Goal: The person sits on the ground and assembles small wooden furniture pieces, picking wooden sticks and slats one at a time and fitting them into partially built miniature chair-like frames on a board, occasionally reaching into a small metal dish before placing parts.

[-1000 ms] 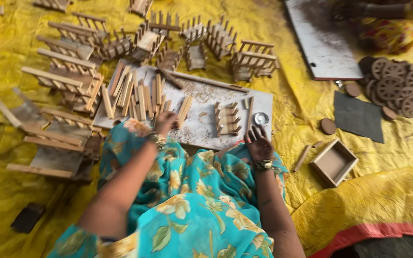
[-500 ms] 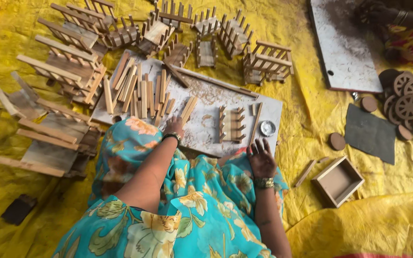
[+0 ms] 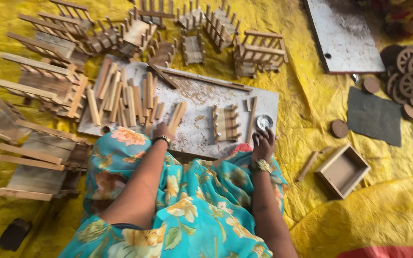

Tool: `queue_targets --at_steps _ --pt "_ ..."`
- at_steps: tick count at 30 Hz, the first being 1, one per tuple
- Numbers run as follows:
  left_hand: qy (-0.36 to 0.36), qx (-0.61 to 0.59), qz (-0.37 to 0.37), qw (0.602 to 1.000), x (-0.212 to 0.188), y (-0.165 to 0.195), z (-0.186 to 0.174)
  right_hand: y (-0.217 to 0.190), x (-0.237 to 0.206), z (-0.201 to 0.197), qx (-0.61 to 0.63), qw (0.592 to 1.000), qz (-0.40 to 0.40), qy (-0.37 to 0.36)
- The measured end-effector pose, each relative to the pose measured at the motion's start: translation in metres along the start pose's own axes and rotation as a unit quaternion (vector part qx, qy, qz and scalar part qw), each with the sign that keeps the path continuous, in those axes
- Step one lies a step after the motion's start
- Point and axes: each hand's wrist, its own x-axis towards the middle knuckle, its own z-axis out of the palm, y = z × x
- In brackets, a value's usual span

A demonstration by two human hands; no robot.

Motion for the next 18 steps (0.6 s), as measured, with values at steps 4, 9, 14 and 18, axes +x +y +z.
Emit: queue_targets --at_steps 4,9,14,18 --pt "-0.010 -0.033 0.014 0.999 0.003 -0.007 -0.003 0.009 0.021 0.026 -0.130 0.988 -0.073 0.042" --pt "0.043 -0.083 0.039 0.995 0.002 -0.004 -0.008 0.011 0.027 0.034 -0.199 0.977 0.010 0.072" --pt "0.057 -0.293 0.021 0.954 -0.004 0.004 -0.004 0.019 0.032 0.038 -0.205 0.973 0.102 0.036" --pt "-0.034 -0.517 0.040 0.854 -0.016 0.025 0.018 0.030 0.034 0.043 -0.263 0.958 0.114 0.028"
